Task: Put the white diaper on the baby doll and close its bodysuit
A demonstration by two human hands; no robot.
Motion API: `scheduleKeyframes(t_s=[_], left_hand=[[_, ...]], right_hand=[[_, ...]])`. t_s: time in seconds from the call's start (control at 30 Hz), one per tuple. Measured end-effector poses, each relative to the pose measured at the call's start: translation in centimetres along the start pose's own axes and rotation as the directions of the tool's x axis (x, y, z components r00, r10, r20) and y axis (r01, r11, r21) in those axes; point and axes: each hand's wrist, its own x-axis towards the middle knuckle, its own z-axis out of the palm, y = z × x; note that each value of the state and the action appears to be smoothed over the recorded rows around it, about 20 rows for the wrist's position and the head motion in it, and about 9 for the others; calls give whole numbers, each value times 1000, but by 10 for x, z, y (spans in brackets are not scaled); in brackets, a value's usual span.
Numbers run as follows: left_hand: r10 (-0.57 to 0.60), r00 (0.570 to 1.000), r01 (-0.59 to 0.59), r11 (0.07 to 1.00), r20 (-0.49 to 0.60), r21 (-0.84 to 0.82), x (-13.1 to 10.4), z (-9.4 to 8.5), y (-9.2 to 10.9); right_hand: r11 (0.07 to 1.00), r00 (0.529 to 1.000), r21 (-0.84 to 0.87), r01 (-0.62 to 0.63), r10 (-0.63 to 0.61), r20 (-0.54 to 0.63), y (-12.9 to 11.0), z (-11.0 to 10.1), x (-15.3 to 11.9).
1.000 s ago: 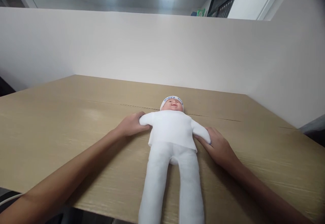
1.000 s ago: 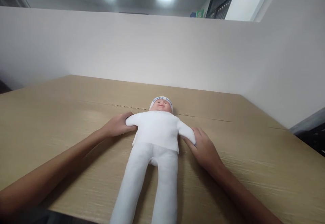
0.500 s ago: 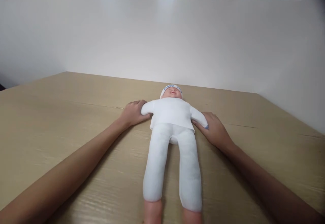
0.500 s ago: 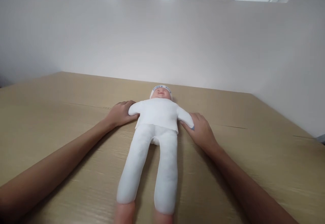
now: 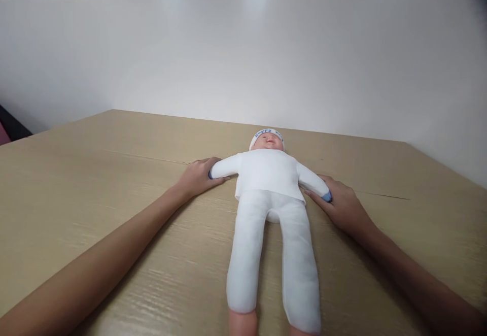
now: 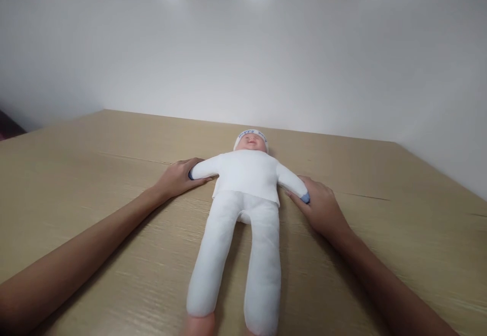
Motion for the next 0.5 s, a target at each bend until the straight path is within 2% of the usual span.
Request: scheduleKeyframes(t_s=[0.1,0.17,0.23,0.3,0.4,0.47,0.5], left_hand=[[12,1000,-12,1000,-5,7,-5,2,1],[21,999,-19,999,-41,40,-10,4,4],[43,993,-33,995,-113,91,-17,2,14],[86,976,-62,990,-201,123,-30,-6,33],[164,918,-150,986,-361,67,-75,-30,83],[164,878,-219,973,-450,-73,-128,-44,122],[123,883,-229,955,-452,-188,-160,-47,140]], right_hand=[[998,1000,-59,6,-8,-27,6,5,-4],[992,995,-122,-16,4,-103,5,8,-8],[985,979,-169,-38,3,-205,-6,7,-15],[987,959,-157,-28,-18,-284,-31,-1,-26],[999,929,-24,38,-44,-367,-87,-29,-65],[993,919,109,35,11,-395,-123,-48,-114],[988,922,149,25,35,-386,-138,-54,-144]])
